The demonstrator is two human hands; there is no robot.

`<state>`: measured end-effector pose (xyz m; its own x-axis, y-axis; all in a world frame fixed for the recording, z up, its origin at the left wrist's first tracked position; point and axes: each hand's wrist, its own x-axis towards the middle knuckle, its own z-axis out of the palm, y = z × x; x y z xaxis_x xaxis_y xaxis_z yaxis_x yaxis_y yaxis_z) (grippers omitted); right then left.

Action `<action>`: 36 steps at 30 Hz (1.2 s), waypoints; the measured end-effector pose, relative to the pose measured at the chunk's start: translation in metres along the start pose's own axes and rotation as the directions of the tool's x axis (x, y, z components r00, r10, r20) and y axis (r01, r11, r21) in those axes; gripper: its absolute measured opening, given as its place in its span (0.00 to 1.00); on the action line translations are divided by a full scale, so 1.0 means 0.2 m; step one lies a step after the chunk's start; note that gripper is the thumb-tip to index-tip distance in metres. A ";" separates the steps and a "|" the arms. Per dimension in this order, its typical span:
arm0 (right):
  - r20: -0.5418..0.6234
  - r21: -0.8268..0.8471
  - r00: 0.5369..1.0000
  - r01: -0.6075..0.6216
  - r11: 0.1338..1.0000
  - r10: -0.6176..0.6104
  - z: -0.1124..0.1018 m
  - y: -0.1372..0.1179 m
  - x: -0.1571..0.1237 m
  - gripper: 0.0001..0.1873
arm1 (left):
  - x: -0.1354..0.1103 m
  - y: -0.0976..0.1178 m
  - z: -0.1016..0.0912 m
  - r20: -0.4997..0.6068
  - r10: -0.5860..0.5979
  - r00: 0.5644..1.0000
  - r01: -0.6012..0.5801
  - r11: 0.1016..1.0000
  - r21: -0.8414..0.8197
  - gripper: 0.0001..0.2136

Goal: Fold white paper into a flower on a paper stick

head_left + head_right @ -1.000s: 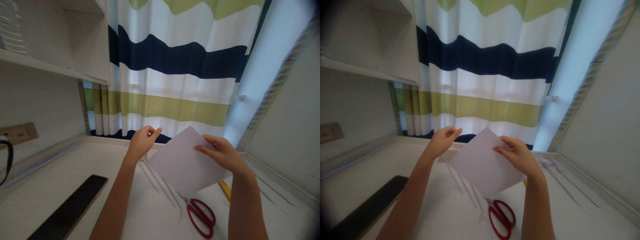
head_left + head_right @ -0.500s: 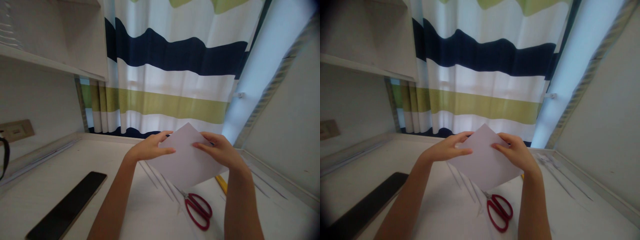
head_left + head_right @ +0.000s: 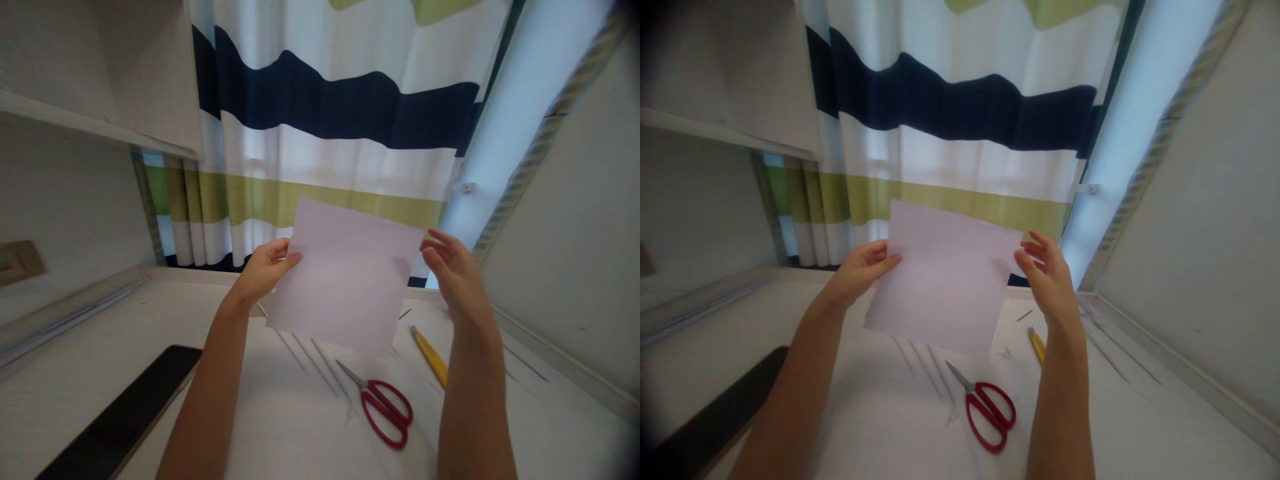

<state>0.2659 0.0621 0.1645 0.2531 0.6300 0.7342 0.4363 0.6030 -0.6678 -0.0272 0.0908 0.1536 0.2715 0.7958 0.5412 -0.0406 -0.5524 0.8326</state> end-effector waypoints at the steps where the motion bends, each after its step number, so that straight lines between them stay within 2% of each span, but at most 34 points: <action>1: 0.020 0.044 0.999 -0.044 0.998 0.043 -0.01 0.01 0.00 0.30 | 0.01 -0.01 -0.01 -0.019 0.001 1.000 0.000 1.000 0.002 0.17; 3: 0.174 0.090 0.975 -0.156 0.984 0.138 -0.01 0.02 -0.01 0.31 | 0.02 -0.02 -0.01 -0.045 -0.007 0.999 0.008 1.000 0.004 0.17; 6: 0.444 0.034 0.863 -0.284 0.958 0.240 0.02 0.00 -0.03 0.25 | 0.03 -0.03 0.02 -0.059 -0.025 0.998 0.027 0.999 0.028 0.18; 8: 0.514 -0.002 0.815 -0.311 0.950 0.268 0.04 0.00 -0.04 0.19 | 0.03 -0.03 0.03 -0.072 -0.045 0.996 0.049 0.997 0.065 0.18; 12: 0.499 -0.016 0.816 -0.328 0.944 0.292 0.06 0.02 -0.03 0.17 | 0.04 -0.06 -0.03 -0.181 -0.084 0.980 0.117 0.976 0.186 0.17; 17: 0.465 -0.038 0.824 -0.349 0.937 0.325 0.01 0.06 -0.02 0.18 | 0.05 -0.16 -0.17 -0.379 -0.079 0.922 0.239 0.886 0.396 0.12; 22: 0.465 -0.069 0.808 -0.375 0.925 0.362 -0.01 0.08 -0.01 0.17 | 0.05 -0.20 -0.19 -0.439 -0.046 0.898 0.313 0.768 0.559 0.08; 25: 0.490 -0.078 0.787 -0.388 0.918 0.374 0.00 0.08 -0.01 0.17 | 0.05 -0.18 -0.17 -0.449 -0.021 0.893 0.318 0.737 0.597 0.08; 29: 0.525 -0.087 0.761 -0.398 0.913 0.381 0.01 0.06 -0.02 0.17 | 0.06 -0.19 -0.14 -0.470 -0.027 0.882 0.329 0.750 0.574 0.12; 33: 0.542 -0.086 0.752 -0.394 0.915 0.375 0.01 0.05 -0.02 0.18 | 0.08 -0.24 -0.11 -0.497 0.015 0.867 0.268 0.829 0.491 0.11; 36: 0.554 -0.091 0.747 -0.385 0.918 0.368 0.01 0.05 -0.03 0.20 | 0.08 -0.25 -0.11 -0.515 -0.042 0.856 0.264 0.892 0.367 0.12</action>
<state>0.2671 0.0646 0.1539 -0.1284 0.9634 0.2352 0.3818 0.2669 -0.8849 -0.0416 0.1357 0.1236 -0.2610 0.8322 0.4892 0.3888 -0.3732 0.8423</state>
